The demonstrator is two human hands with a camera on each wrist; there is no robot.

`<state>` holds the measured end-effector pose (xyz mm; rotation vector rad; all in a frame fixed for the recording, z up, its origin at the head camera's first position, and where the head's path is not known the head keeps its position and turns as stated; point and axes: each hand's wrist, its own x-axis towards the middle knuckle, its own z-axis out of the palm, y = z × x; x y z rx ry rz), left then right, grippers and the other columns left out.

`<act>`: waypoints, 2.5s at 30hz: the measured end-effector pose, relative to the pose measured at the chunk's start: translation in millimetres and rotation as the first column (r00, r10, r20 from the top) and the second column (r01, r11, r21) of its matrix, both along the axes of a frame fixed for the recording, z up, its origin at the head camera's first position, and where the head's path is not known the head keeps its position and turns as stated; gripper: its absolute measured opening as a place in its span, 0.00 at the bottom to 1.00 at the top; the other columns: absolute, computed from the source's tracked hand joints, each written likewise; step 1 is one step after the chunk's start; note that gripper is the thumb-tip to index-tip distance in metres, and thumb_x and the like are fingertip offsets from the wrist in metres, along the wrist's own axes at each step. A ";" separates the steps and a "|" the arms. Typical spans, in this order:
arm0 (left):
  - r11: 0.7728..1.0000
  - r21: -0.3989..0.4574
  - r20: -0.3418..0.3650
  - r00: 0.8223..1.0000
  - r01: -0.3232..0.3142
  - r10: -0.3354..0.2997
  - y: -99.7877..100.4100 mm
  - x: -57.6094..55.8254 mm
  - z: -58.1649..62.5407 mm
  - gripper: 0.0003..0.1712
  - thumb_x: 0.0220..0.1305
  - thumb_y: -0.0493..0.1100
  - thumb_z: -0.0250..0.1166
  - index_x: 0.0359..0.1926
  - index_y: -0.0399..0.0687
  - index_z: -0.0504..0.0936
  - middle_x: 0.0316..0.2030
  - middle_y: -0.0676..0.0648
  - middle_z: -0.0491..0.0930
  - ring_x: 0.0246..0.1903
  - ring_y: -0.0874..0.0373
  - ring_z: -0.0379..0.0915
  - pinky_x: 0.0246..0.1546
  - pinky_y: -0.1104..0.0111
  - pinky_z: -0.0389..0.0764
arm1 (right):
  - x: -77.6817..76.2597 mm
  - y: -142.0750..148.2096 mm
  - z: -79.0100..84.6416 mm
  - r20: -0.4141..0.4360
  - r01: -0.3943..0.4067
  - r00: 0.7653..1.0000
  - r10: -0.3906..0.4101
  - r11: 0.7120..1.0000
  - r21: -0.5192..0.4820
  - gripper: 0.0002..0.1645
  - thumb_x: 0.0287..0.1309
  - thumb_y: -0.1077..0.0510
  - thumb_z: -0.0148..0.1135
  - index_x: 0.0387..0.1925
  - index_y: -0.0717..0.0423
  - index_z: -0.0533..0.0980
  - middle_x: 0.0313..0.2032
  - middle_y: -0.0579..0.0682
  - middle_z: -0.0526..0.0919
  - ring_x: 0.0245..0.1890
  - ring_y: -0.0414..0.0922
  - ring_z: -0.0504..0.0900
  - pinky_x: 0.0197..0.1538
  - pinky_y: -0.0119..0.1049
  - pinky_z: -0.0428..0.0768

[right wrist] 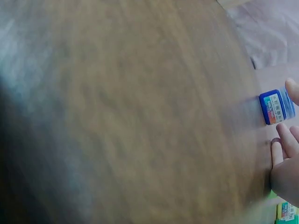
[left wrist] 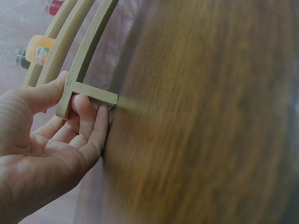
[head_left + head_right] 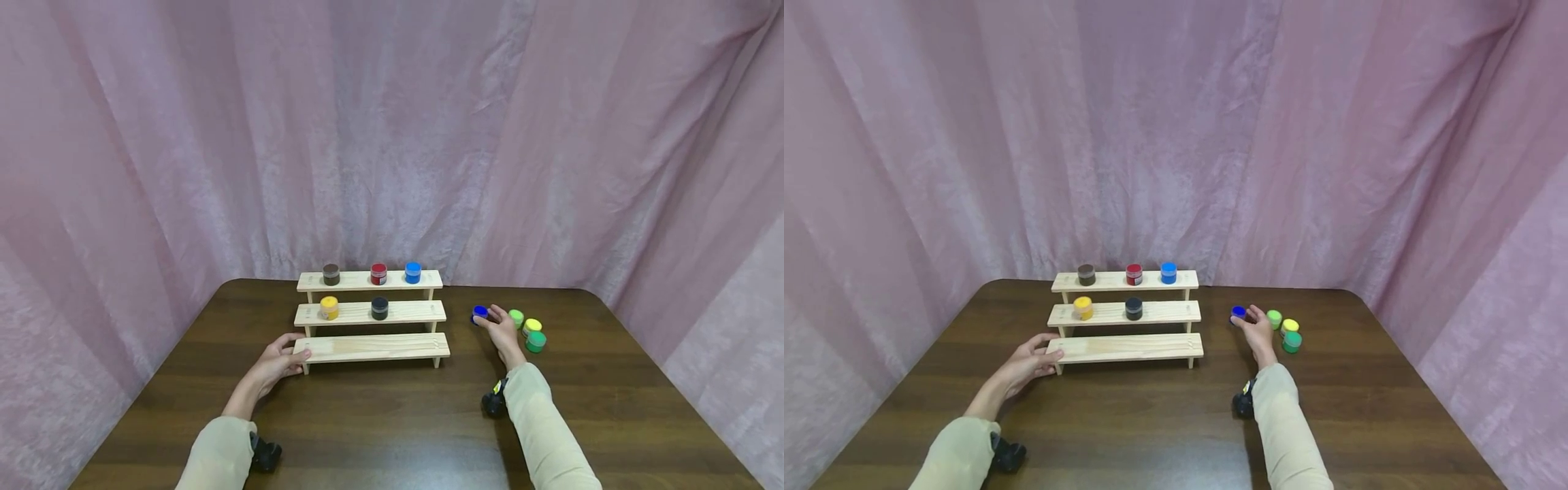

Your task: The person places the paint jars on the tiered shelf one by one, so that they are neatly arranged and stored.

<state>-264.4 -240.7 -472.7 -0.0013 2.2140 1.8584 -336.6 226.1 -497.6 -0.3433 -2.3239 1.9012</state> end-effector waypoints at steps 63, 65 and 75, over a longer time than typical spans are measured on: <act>1.000 -0.015 0.003 1.000 -0.013 0.013 -1.7 -2.4 -3.2 0.32 0.67 0.39 0.61 0.67 0.36 0.59 0.29 0.55 0.78 0.24 0.67 0.72 0.33 0.75 0.78 | 6.0 6.1 20.1 0.022 0.019 1.000 -0.020 0.999 0.046 0.34 0.65 0.53 0.61 0.69 0.56 0.65 0.66 0.63 0.69 0.64 0.54 0.71 0.60 0.40 0.75; 1.000 -0.019 0.007 1.000 -0.013 0.013 -1.6 -2.7 -2.4 0.33 0.67 0.40 0.62 0.67 0.36 0.59 0.29 0.55 0.78 0.24 0.66 0.71 0.33 0.74 0.78 | 5.3 5.8 22.3 0.012 0.021 1.000 -0.022 0.999 0.048 0.33 0.65 0.54 0.61 0.69 0.56 0.65 0.66 0.63 0.70 0.64 0.53 0.71 0.60 0.41 0.75; 0.999 -0.039 0.021 1.000 -0.018 0.019 0.0 -2.6 -0.5 0.33 0.68 0.41 0.61 0.68 0.37 0.59 0.28 0.54 0.78 0.25 0.66 0.71 0.33 0.74 0.77 | 2.6 6.2 37.0 -0.016 0.029 0.999 -0.029 1.000 0.010 0.32 0.64 0.54 0.62 0.67 0.54 0.68 0.64 0.61 0.72 0.46 0.32 0.74 0.59 0.37 0.77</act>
